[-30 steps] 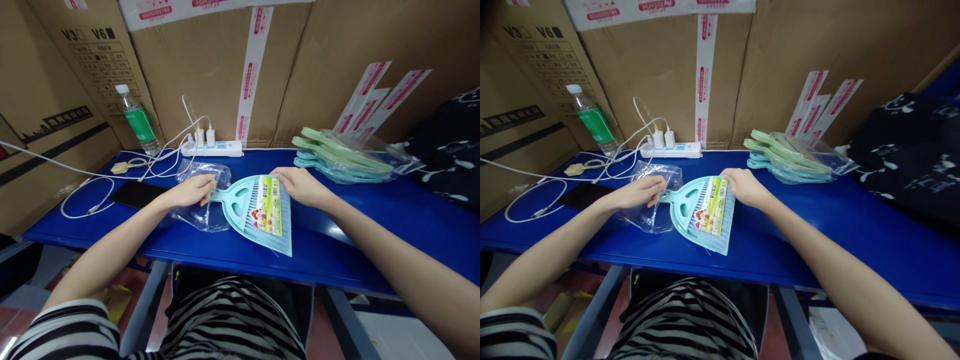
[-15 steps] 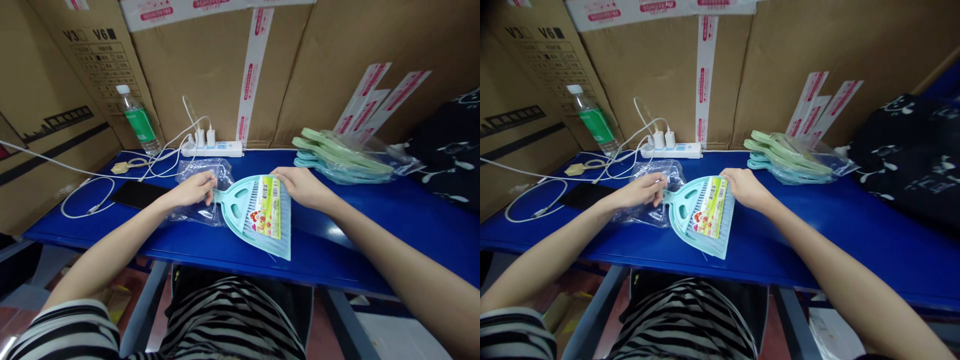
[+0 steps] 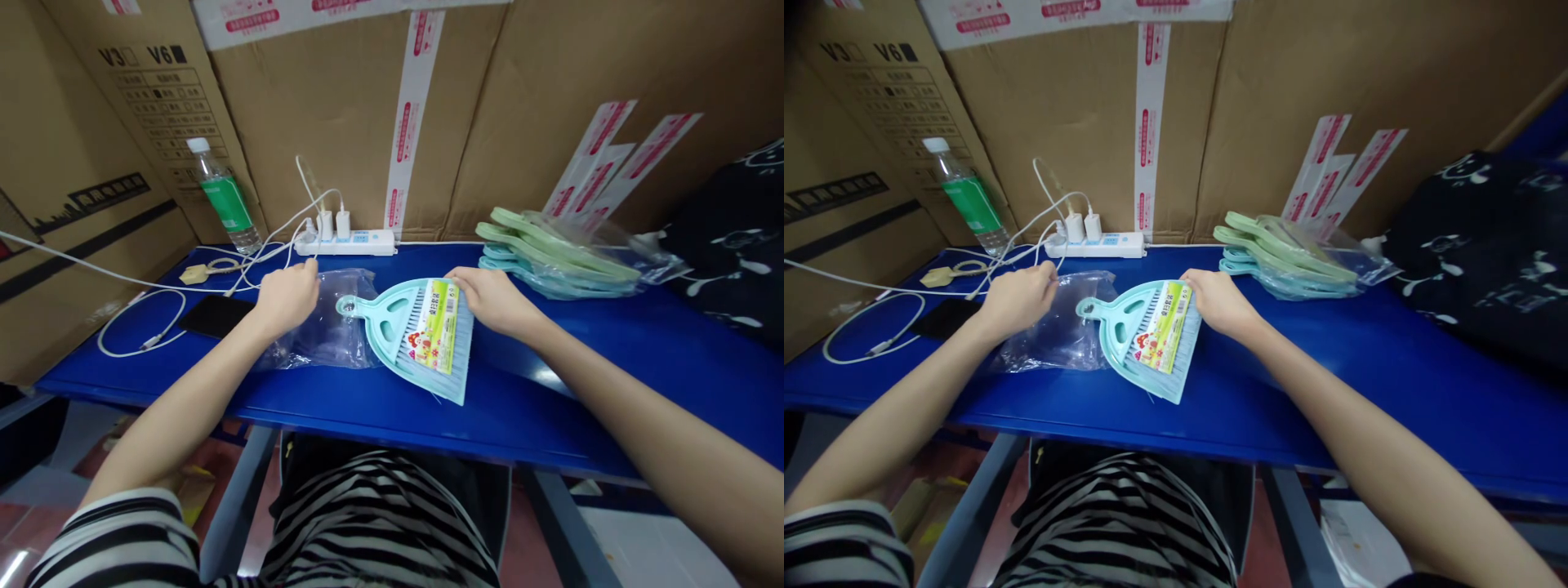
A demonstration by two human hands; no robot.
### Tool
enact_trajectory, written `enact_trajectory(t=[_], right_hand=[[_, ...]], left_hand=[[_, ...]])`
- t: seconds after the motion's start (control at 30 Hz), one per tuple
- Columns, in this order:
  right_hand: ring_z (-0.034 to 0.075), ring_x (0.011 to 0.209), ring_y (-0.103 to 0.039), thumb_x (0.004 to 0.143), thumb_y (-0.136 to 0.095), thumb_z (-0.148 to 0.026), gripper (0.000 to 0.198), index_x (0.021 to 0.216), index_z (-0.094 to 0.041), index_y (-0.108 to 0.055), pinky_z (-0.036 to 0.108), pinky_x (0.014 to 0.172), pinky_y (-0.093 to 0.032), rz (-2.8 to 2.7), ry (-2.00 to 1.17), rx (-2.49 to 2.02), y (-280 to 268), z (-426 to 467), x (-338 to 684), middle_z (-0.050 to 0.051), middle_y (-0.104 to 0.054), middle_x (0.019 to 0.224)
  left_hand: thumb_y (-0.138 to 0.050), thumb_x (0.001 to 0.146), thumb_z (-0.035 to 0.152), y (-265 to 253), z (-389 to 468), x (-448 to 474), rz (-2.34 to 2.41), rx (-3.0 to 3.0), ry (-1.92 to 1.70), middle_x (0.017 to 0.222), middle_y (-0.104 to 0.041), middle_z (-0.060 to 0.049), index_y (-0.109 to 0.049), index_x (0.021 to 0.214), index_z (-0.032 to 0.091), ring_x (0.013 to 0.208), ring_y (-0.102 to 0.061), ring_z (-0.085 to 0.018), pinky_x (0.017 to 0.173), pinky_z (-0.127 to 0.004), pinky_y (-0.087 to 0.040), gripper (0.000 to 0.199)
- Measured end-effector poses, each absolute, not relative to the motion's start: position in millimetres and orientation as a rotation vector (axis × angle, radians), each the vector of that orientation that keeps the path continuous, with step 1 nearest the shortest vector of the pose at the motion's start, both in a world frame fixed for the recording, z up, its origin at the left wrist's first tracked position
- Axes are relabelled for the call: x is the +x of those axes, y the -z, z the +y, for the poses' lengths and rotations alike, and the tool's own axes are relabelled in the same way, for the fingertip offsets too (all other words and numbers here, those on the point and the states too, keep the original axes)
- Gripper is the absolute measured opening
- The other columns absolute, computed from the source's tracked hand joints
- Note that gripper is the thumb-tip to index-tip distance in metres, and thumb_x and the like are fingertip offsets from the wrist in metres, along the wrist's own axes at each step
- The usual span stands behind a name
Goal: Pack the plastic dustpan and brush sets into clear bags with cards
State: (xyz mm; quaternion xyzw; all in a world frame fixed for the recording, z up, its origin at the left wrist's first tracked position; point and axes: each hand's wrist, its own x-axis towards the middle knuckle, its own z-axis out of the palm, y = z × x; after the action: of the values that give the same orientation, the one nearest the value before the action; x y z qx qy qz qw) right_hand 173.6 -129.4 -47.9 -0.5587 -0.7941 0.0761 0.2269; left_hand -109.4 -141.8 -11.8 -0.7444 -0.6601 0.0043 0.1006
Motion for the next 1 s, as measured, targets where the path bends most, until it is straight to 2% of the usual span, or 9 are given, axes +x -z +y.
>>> enact_trajectory(t=[0.1, 0.27, 0.53, 0.7, 0.9, 1.0], right_hand=[[0.025, 0.087, -0.072, 0.091, -0.039, -0.015, 0.034, 0.086, -0.022, -0.072, 0.034, 0.078, -0.053, -2.191, -0.190, -1.551, 49, -127, 177, 0.007, -0.078, 0.091], [0.026, 0.088, -0.072, 0.091, -0.038, -0.015, 0.034, 0.085, -0.022, -0.071, 0.036, 0.080, -0.053, -2.211, -0.216, -1.569, 47, -126, 177, 0.008, -0.078, 0.092], [0.024, 0.085, -0.072, 0.090, -0.039, -0.013, 0.034, 0.084, -0.022, -0.071, 0.033, 0.078, -0.054, -2.222, -0.195, -1.559, 44, -128, 176, 0.008, -0.078, 0.089], [0.025, 0.086, -0.072, 0.090, -0.037, -0.014, 0.034, 0.085, -0.021, -0.070, 0.035, 0.078, -0.054, -2.237, -0.199, -1.549, 45, -127, 177, 0.008, -0.078, 0.091], [0.025, 0.084, -0.072, 0.090, -0.038, -0.015, 0.033, 0.086, -0.021, -0.070, 0.035, 0.076, -0.054, -2.266, -0.239, -1.548, 47, -127, 178, 0.008, -0.077, 0.090], [0.025, 0.084, -0.072, 0.091, -0.038, -0.017, 0.033, 0.085, -0.021, -0.070, 0.036, 0.076, -0.054, -2.258, -0.230, -1.555, 45, -127, 178, 0.008, -0.077, 0.089]], left_hand=[[-0.028, 0.093, 0.014, 6, -142, -112, -2.002, -2.074, -0.196, 0.105, -0.070, -0.026, -0.052, 0.125, 0.006, 0.103, -0.069, -0.037, 0.082, -0.043, -0.053, 0.041], [-0.031, 0.084, 0.002, 0, -143, -112, -2.056, -2.091, -0.458, 0.104, -0.070, -0.028, -0.047, 0.131, 0.004, 0.108, -0.068, -0.036, 0.086, -0.040, -0.053, 0.049], [-0.035, 0.087, 0.005, 2, -144, -110, -2.080, -2.075, -0.419, 0.107, -0.069, -0.029, -0.042, 0.137, 0.002, 0.110, -0.067, -0.036, 0.090, -0.041, -0.053, 0.050], [-0.032, 0.088, 0.007, 3, -144, -111, -2.036, -2.112, -0.397, 0.102, -0.070, -0.031, -0.048, 0.133, -0.002, 0.107, -0.068, -0.040, 0.087, -0.046, -0.053, 0.049], [-0.038, 0.083, 0.007, 4, -143, -111, -1.975, -2.171, -0.499, 0.093, -0.073, -0.021, -0.049, 0.132, 0.005, 0.106, -0.069, -0.035, 0.088, -0.041, -0.051, 0.051], [-0.035, 0.086, 0.008, 5, -142, -112, -1.959, -2.114, -0.467, 0.099, -0.072, -0.025, -0.050, 0.131, 0.004, 0.107, -0.069, -0.035, 0.089, -0.040, -0.049, 0.048]])
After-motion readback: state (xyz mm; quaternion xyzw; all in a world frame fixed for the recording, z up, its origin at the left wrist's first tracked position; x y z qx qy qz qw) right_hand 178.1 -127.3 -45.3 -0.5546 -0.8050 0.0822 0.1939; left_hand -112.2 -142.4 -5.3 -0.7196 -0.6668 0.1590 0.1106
